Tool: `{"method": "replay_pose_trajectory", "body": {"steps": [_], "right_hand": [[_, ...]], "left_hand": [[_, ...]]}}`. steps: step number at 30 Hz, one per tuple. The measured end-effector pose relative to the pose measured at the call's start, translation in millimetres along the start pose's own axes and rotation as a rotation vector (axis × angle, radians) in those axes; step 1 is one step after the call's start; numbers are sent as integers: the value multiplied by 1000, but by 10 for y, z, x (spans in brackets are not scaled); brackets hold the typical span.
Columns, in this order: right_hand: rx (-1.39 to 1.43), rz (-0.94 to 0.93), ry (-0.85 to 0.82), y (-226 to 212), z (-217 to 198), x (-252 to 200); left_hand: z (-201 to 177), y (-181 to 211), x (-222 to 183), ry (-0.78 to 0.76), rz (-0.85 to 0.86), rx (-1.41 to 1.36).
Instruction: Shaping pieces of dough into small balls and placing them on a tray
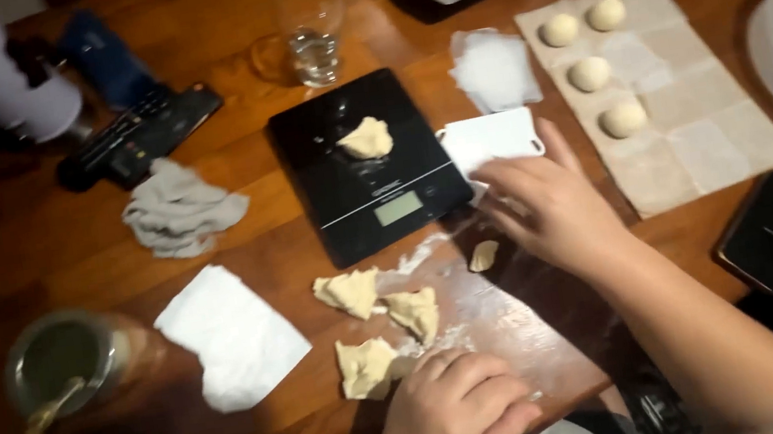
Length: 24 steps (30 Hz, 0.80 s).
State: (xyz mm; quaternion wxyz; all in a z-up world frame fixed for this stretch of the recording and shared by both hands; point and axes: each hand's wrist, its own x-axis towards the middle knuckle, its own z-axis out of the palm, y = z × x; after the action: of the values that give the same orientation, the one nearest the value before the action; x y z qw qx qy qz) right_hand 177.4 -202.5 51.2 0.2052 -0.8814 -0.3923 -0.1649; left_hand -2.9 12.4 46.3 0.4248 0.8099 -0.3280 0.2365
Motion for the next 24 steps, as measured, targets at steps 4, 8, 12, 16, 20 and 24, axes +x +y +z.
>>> {"method": "replay_pose_trajectory", "body": {"steps": [4,8,12,16,20,24], "right_hand": [[41,-54,-63,-77,325,772],[5,-19,-241,-3,674,1317],[-80,29,-368,213,1031,1500],[-40,-63,-183,249,956,1330],[158,131,-144,-97,254,983],[153,241,-129,-131,-196,243]], "left_hand": [[-54,11,4,7,-1,6],[-52,-17,-26,24,-5,-6],[-99,-23,-27,48,-18,-34],[-278,-32,51,100,-58,7],[-424,-81,100,227,-160,16],[-492,-90,136,296,-251,-29]]}}
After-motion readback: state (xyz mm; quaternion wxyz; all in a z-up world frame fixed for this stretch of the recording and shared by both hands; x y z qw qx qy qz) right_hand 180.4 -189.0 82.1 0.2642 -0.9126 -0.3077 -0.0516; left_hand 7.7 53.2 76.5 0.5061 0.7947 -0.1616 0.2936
